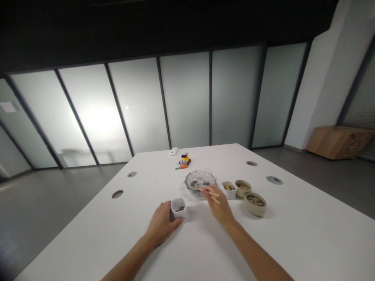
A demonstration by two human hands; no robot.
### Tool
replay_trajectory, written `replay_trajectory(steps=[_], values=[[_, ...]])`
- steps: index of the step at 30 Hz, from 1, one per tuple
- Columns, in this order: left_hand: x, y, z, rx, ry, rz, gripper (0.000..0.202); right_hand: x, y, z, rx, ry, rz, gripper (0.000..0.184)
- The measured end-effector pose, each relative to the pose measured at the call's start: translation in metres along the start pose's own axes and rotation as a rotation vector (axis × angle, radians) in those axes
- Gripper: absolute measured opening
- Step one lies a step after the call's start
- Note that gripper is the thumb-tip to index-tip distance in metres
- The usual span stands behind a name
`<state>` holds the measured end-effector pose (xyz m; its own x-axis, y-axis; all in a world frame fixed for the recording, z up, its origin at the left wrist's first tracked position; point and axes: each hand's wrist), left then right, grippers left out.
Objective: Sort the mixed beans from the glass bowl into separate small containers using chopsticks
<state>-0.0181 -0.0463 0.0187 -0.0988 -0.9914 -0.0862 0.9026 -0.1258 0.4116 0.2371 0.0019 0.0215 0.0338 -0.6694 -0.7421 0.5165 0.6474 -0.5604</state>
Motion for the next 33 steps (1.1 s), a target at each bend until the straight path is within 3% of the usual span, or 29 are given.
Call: replay_trajectory(steps=[5,20,33], values=[[0.0,0.0,-0.003,0.005,0.023,-0.01,0.032,0.0,-0.002,0.001,0.018,-0.033,0.02,0.043],[0.002,0.004,-0.001,-0.008,0.029,0.002,0.032,0.002,0.006,0.004,0.015,0.089,0.054,0.035],[0.0,0.0,-0.004,-0.017,0.024,-0.013,0.033,0.0,0.024,0.001,0.047,0.053,0.001,0.042]])
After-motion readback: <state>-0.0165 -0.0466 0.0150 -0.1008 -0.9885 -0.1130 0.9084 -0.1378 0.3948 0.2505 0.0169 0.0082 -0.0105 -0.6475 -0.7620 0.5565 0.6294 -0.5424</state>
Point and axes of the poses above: each hand's wrist, its own x-axis away from the middle knuckle, its own z-axis out of the back of the hand, y = z × x, and after that the axes turned 4 degrees about z, right-handed
